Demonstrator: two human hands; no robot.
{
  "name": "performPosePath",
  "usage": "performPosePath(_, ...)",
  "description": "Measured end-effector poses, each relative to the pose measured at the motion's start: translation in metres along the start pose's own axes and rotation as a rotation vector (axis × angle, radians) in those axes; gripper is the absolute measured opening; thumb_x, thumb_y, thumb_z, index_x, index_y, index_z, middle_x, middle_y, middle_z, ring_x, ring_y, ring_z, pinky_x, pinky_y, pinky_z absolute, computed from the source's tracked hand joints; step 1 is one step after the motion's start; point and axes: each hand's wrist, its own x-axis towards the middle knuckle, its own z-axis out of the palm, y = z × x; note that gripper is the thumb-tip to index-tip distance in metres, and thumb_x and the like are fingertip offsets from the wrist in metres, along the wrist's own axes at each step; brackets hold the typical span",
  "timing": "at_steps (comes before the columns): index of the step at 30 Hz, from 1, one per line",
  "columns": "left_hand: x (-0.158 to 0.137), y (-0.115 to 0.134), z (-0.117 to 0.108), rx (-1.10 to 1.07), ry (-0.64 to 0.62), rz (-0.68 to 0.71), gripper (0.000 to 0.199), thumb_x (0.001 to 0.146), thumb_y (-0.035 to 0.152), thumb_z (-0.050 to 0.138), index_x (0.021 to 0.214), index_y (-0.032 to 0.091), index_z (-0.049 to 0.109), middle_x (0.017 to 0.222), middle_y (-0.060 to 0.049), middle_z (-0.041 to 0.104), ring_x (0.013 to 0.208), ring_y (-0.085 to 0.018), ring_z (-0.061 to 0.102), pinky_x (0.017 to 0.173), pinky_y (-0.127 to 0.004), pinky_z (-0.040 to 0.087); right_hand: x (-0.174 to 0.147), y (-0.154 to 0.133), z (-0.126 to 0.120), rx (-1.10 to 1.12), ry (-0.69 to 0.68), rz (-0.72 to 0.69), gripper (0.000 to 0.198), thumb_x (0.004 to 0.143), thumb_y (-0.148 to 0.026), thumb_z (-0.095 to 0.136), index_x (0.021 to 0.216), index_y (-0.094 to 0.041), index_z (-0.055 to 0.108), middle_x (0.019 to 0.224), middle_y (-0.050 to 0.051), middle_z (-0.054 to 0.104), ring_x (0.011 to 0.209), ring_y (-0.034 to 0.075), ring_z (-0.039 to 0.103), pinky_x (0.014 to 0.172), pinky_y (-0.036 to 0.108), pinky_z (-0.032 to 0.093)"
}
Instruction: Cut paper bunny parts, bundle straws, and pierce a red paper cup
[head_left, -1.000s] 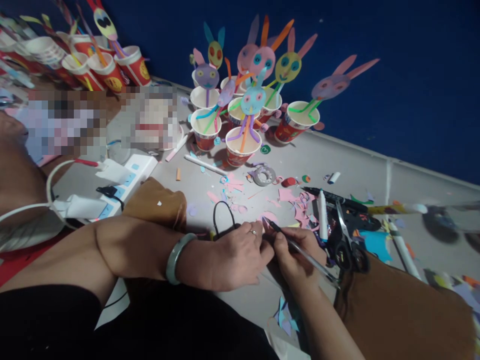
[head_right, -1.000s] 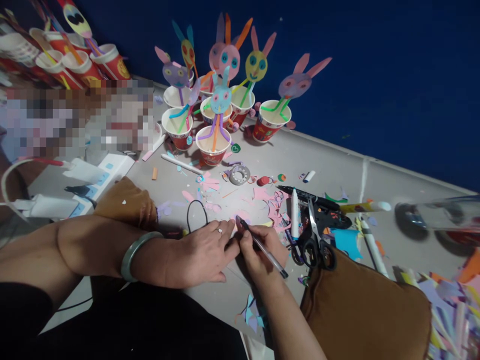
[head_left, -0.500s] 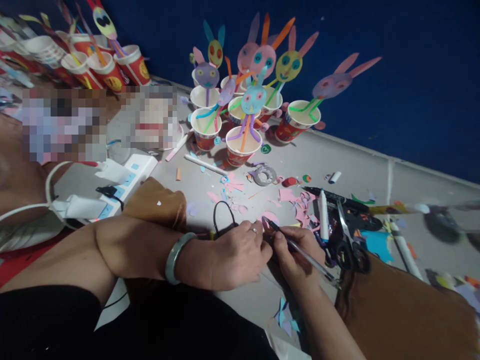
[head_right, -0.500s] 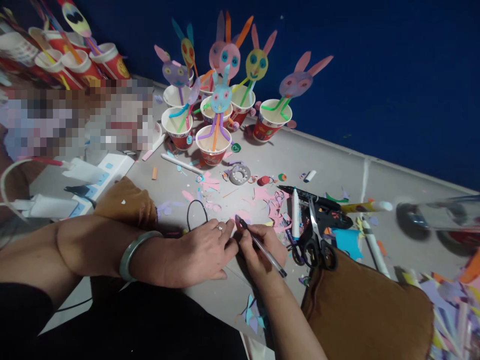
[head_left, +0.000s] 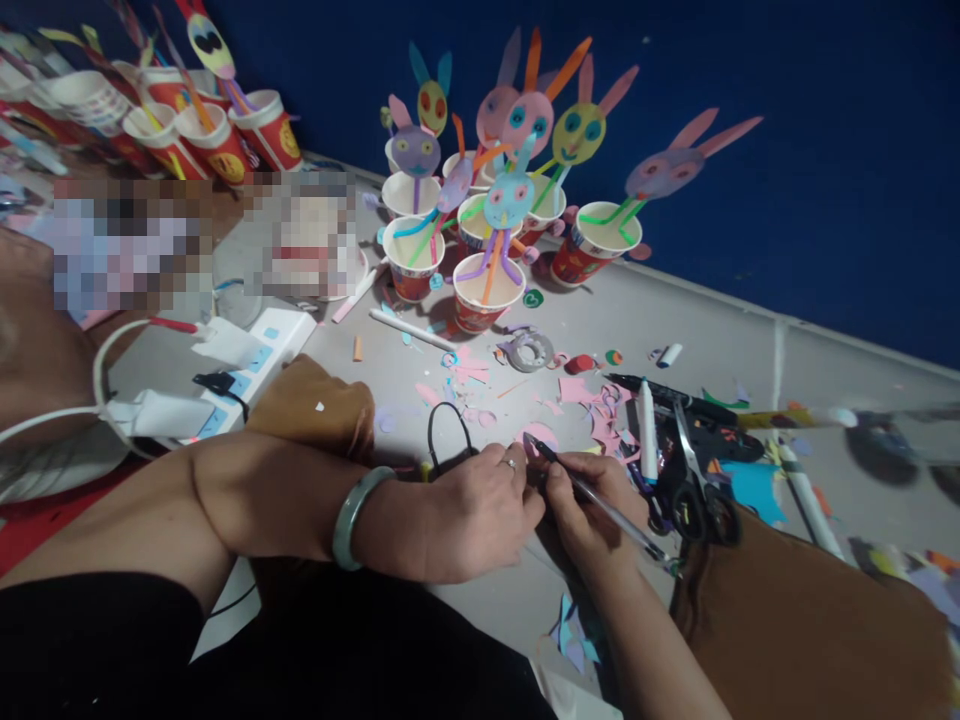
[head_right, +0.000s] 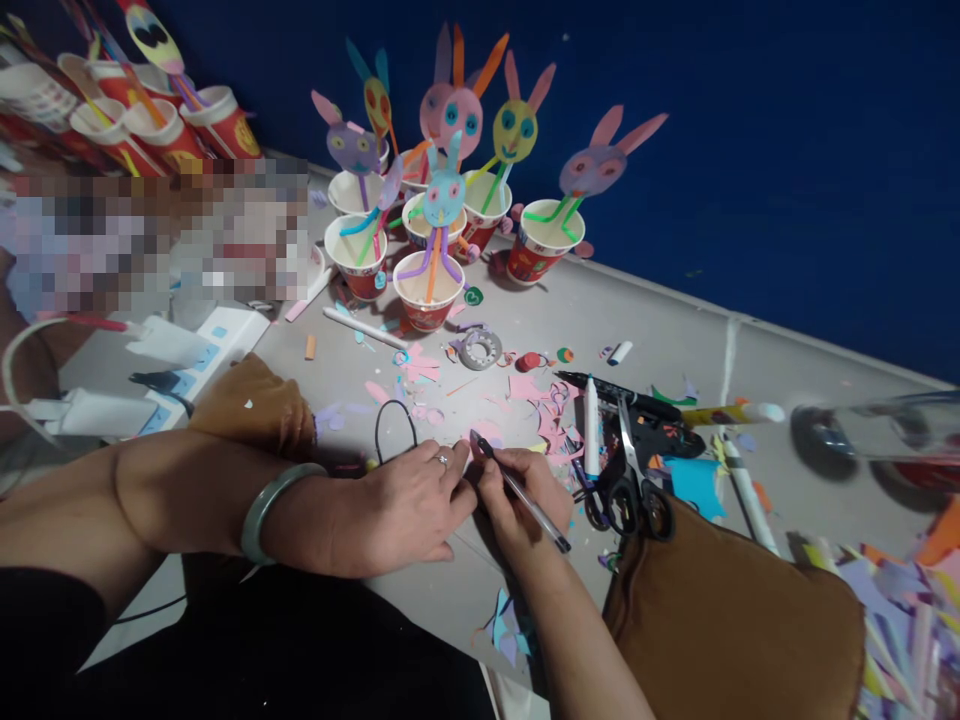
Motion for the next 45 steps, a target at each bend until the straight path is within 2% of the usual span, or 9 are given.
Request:
performPosePath(9, 0.002, 0.004, 0.005, -0.006, -0.022, -0.009, 0.079, 0.086, 0.068, 0.057, 0.129, 0.002, 0.056, 0.129, -0.031, 0.064, 0.129, -0.04, 0.056, 0.1, -0.047, 0.038, 0.0, 0.002, 0.002, -0.03, 0.001, -0.026, 0.025, 0.093, -0.044, 0.059, 0.091, -0.022, 0.07, 0.076, 0.004, 0.075, 0.063, 0.018, 0.071, 0.058, 0.028, 0.055)
performPosePath(16, 0.0, 0.005, 0.009, 0.005, 0.016, -0.029, 0.078, 0.088, 0.07, 0.053, 0.13, 0.004, 0.056, 0.13, -0.028, 0.065, 0.128, -0.037, 0.057, 0.101, -0.047, 0.037, 0.001, -0.003, -0.001, -0.019, 0.006, 0.009, 0.021, 0.092, -0.04, 0.06, 0.09, -0.021, 0.068, 0.075, 0.003, 0.075, 0.061, 0.017, 0.07, 0.055, 0.027, 0.053)
performPosePath(20, 0.0, 0.002, 0.003, -0.008, 0.009, -0.012, 0.076, 0.089, 0.066, 0.054, 0.129, 0.002, 0.056, 0.128, -0.029, 0.065, 0.128, -0.038, 0.057, 0.1, -0.046, 0.039, 0.0, -0.002, 0.001, -0.002, 0.015, -0.024, 0.019, 0.092, -0.039, 0.061, 0.09, -0.021, 0.068, 0.076, 0.003, 0.075, 0.062, 0.017, 0.071, 0.056, 0.026, 0.053)
performPosePath(25, 0.0, -0.003, -0.008, -0.018, -0.012, 0.003, 0.076, 0.09, 0.063, 0.054, 0.132, 0.0, 0.055, 0.127, -0.028, 0.066, 0.127, -0.036, 0.059, 0.1, -0.044, 0.04, 0.0, -0.002, 0.001, -0.007, 0.034, 0.006, 0.02, 0.092, -0.038, 0.06, 0.09, -0.02, 0.068, 0.075, 0.003, 0.075, 0.061, 0.016, 0.07, 0.056, 0.026, 0.053)
performPosePath(34, -0.002, -0.007, -0.014, -0.017, -0.008, 0.012, 0.074, 0.092, 0.063, 0.053, 0.132, 0.0, 0.055, 0.124, -0.026, 0.068, 0.127, -0.035, 0.059, 0.102, -0.044, 0.039, 0.001, -0.002, 0.001, -0.015, 0.035, -0.017, 0.02, 0.092, -0.039, 0.059, 0.09, -0.02, 0.067, 0.076, 0.004, 0.075, 0.062, 0.017, 0.071, 0.056, 0.027, 0.054)
performPosePath(40, -0.003, -0.007, -0.013, -0.013, -0.008, 0.01, 0.075, 0.092, 0.063, 0.052, 0.132, 0.0, 0.055, 0.127, -0.028, 0.066, 0.128, -0.037, 0.058, 0.103, -0.045, 0.039, 0.001, 0.0, 0.0, -0.028, 0.029, -0.04, 0.018, 0.092, -0.037, 0.06, 0.091, -0.02, 0.066, 0.078, 0.004, 0.075, 0.063, 0.018, 0.071, 0.058, 0.028, 0.055)
performPosePath(45, -0.002, -0.004, -0.01, -0.019, -0.009, 0.002, 0.076, 0.091, 0.062, 0.053, 0.134, -0.001, 0.053, 0.125, -0.028, 0.067, 0.127, -0.037, 0.058, 0.101, -0.045, 0.039, 0.0, -0.001, 0.0, -0.046, 0.035, 0.001, 0.019, 0.092, -0.038, 0.06, 0.091, -0.021, 0.066, 0.079, 0.004, 0.075, 0.064, 0.017, 0.071, 0.059, 0.027, 0.055)
